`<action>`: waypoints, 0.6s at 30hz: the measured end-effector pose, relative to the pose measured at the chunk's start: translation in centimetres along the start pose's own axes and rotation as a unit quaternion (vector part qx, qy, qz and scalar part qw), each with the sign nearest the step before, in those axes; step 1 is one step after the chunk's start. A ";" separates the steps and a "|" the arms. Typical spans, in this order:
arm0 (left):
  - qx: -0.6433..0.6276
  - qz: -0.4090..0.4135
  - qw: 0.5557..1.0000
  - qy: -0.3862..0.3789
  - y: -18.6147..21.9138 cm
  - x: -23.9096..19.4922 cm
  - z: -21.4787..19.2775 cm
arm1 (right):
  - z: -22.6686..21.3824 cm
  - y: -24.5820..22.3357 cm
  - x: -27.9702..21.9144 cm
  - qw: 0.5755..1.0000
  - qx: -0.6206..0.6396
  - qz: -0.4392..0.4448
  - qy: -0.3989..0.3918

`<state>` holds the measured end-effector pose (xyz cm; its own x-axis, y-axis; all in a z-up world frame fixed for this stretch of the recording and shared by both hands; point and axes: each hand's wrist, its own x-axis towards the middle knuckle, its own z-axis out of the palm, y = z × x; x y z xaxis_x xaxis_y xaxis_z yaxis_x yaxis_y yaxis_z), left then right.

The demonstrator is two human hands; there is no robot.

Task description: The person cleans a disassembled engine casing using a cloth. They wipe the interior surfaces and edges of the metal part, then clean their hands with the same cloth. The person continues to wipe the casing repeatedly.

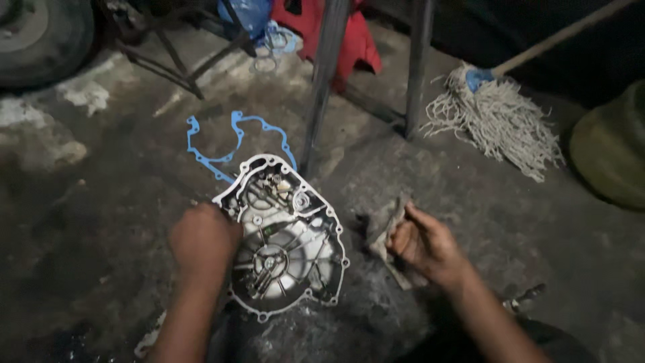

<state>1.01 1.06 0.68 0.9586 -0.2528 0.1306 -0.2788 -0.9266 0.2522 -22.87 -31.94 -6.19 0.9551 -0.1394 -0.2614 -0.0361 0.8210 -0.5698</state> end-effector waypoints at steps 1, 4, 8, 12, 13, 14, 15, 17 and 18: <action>-0.006 -0.006 1.000 -0.022 0.1 -0.2 -0.6 | -0.2 0.1 0.1 0.999 0.028 0.020 0.019; 0.038 0.039 0.996 0.072 1.9 -1.6 -2.3 | 0.5 0.3 0.1 0.999 0.043 -0.005 -0.030; -0.109 0.201 0.973 0.021 7.2 -3.6 -4.9 | 2.4 0.5 -0.3 0.999 0.042 0.002 0.019; -0.435 0.334 0.836 -0.035 12.1 -7.4 -6.7 | 4.9 1.2 -1.0 0.998 0.056 0.026 0.010; -0.462 0.273 0.833 -0.133 12.6 -7.9 -6.9 | 6.2 1.1 -1.2 0.999 0.027 0.036 0.020; -0.484 0.209 0.818 -0.229 12.8 -8.2 -7.0 | 7.5 0.9 -1.5 0.999 -0.005 0.035 0.007; -0.475 0.184 0.829 -0.231 12.9 -8.2 -7.0 | 9.0 0.7 -1.9 0.999 -0.036 0.033 -0.006; -0.456 0.134 0.848 -0.235 12.9 -7.9 -6.6 | 11.4 0.3 -2.6 0.994 -0.101 0.039 0.007; -0.457 0.134 0.848 -0.231 12.9 -7.9 -6.3 | 12.0 0.3 -2.8 0.989 -0.136 0.047 0.034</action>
<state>-10.56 -7.15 8.97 0.7149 -0.6983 -0.0353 -0.2161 -0.2687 0.9387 -22.07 -24.63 3.72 0.9225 -0.1141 -0.3688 -0.2096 0.6543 -0.7266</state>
